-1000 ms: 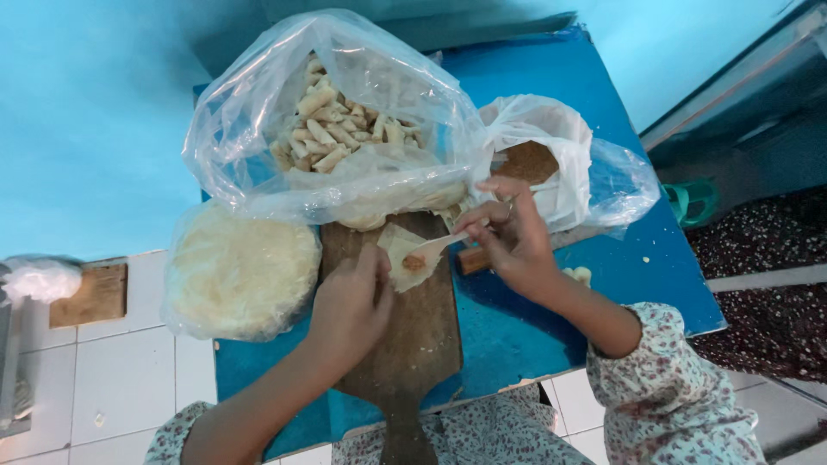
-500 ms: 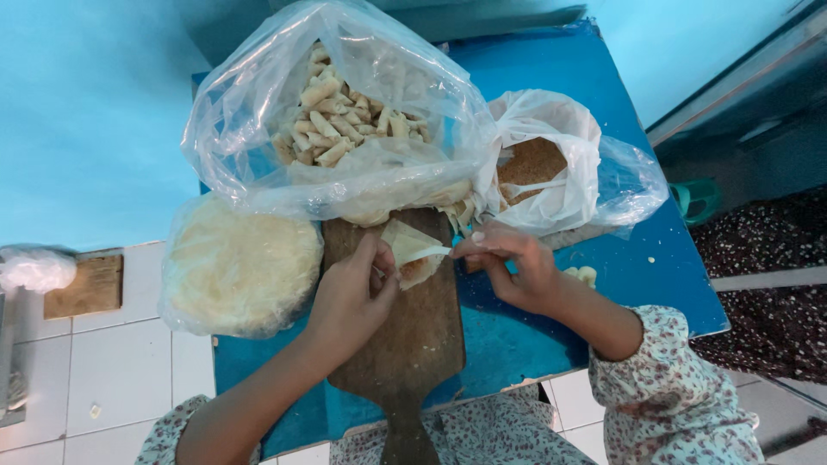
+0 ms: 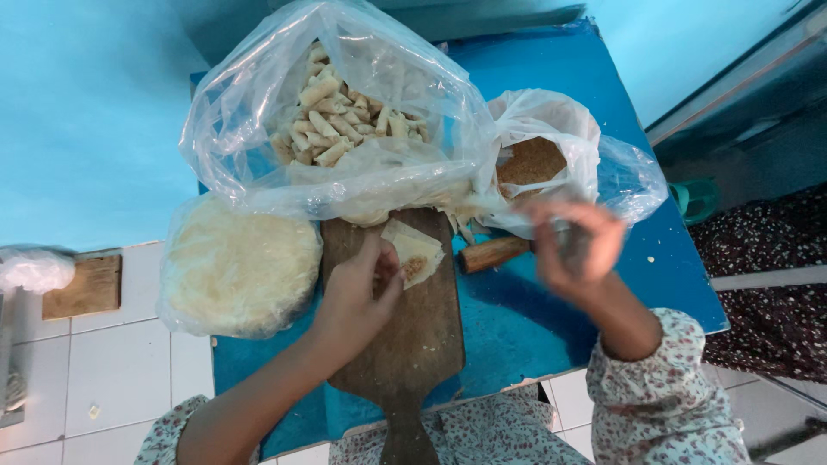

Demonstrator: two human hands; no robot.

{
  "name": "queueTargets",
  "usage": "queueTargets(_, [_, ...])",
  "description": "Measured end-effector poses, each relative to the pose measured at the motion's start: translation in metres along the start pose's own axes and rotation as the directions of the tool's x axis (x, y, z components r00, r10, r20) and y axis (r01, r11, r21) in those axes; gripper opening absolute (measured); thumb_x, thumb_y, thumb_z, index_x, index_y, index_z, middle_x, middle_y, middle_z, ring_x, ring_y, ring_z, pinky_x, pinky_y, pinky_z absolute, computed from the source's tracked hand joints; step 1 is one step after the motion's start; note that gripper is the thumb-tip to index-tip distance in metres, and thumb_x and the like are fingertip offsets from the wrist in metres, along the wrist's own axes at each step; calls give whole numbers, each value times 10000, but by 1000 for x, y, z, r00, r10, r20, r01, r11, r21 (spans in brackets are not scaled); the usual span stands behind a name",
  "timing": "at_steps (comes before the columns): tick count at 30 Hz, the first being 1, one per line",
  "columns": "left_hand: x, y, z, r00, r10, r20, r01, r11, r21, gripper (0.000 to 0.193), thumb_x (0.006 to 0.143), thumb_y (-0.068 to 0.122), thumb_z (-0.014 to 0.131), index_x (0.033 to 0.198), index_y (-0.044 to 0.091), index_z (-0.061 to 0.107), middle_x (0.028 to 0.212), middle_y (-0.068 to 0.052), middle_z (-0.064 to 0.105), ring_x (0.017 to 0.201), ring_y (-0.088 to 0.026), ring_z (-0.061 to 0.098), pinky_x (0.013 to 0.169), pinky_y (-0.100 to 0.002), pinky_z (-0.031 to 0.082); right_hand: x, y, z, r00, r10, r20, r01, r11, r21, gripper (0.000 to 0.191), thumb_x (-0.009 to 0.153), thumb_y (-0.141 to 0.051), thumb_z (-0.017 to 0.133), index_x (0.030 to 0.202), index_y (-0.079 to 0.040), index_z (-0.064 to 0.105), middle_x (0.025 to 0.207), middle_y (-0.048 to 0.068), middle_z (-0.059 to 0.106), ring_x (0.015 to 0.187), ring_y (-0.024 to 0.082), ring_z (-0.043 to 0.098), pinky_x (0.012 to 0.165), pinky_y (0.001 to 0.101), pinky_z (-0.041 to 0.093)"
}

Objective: The person spoons brown filling from a plastic bag onto thin square wrappers on a wooden board, folds each wrapper around the filling, and places the folded pieces into a plastic bag. Later the person lifts a large round stack of dough sheets, peels and separates the soft layers, and gathers them on the board.

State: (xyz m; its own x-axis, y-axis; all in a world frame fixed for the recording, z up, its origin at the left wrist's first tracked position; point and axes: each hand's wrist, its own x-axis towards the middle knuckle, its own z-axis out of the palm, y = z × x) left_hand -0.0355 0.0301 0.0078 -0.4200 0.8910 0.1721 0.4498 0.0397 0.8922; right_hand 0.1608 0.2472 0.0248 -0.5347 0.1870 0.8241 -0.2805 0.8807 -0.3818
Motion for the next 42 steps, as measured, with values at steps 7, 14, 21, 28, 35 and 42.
queueTargets(7, [-4, 0, 4, 992, 127, -5, -125, 983, 138, 204, 900, 16, 650, 1089, 22, 572, 942, -180, 683, 857, -351, 711, 732, -458, 547, 32, -15, -17, 985, 138, -103, -169, 660, -732, 541, 813, 107, 740, 1280, 94, 466, 1159, 283, 614, 949, 443, 561, 832, 508, 461])
queueTargets(14, [-4, 4, 4, 953, 294, 78, -302, 882, 362, 183, 857, 18, 657, 1039, 20, 641, 987, -180, 654, 953, -397, 613, 832, -498, 500, 5, -25, 46, 928, 230, 292, -157, 955, -252, 378, 827, -101, 813, 1144, -83, 609, 1074, 115, 682, 1002, 347, 625, 880, 464, 482])
queueTargets(21, [-9, 3, 6, 934, 332, 132, -355, 821, 446, 289, 773, 12, 673, 1062, -5, 687, 1019, -159, 629, 988, -373, 582, 854, -472, 504, -13, -26, 66, 891, 307, 335, -241, 944, -225, 379, 847, -56, 767, 1199, -51, 625, 907, 101, 669, 906, 326, 644, 800, 446, 496])
queueTargets(28, [-14, 7, 8, 939, 295, 176, -343, 766, 544, 351, 720, 60, 677, 1065, -8, 677, 1083, -137, 604, 1033, -338, 573, 836, -463, 494, -19, -33, 71, 853, 437, 286, -433, 898, -81, 412, 884, 2, 738, 1260, -28, 571, 943, 105, 673, 863, 261, 713, 733, 368, 570])
queueTargets(35, [-16, 6, 7, 936, 276, 218, -351, 750, 561, 415, 711, 71, 669, 1118, -8, 671, 1093, -134, 583, 1034, -335, 557, 832, -455, 493, -15, -48, 69, 955, 95, 281, -57, 988, -141, 402, 875, 68, 740, 1208, -14, 531, 1008, 153, 650, 876, 350, 663, 771, 441, 535])
queueTargets(42, [-17, 4, 7, 940, 281, 194, -341, 797, 499, 400, 741, 40, 653, 1138, -6, 667, 1087, -135, 605, 1019, -345, 558, 859, -445, 502, -18, -53, 74, 943, 168, 287, -148, 985, -91, 427, 891, 70, 752, 1239, -8, 518, 1018, 162, 672, 881, 342, 685, 745, 407, 552])
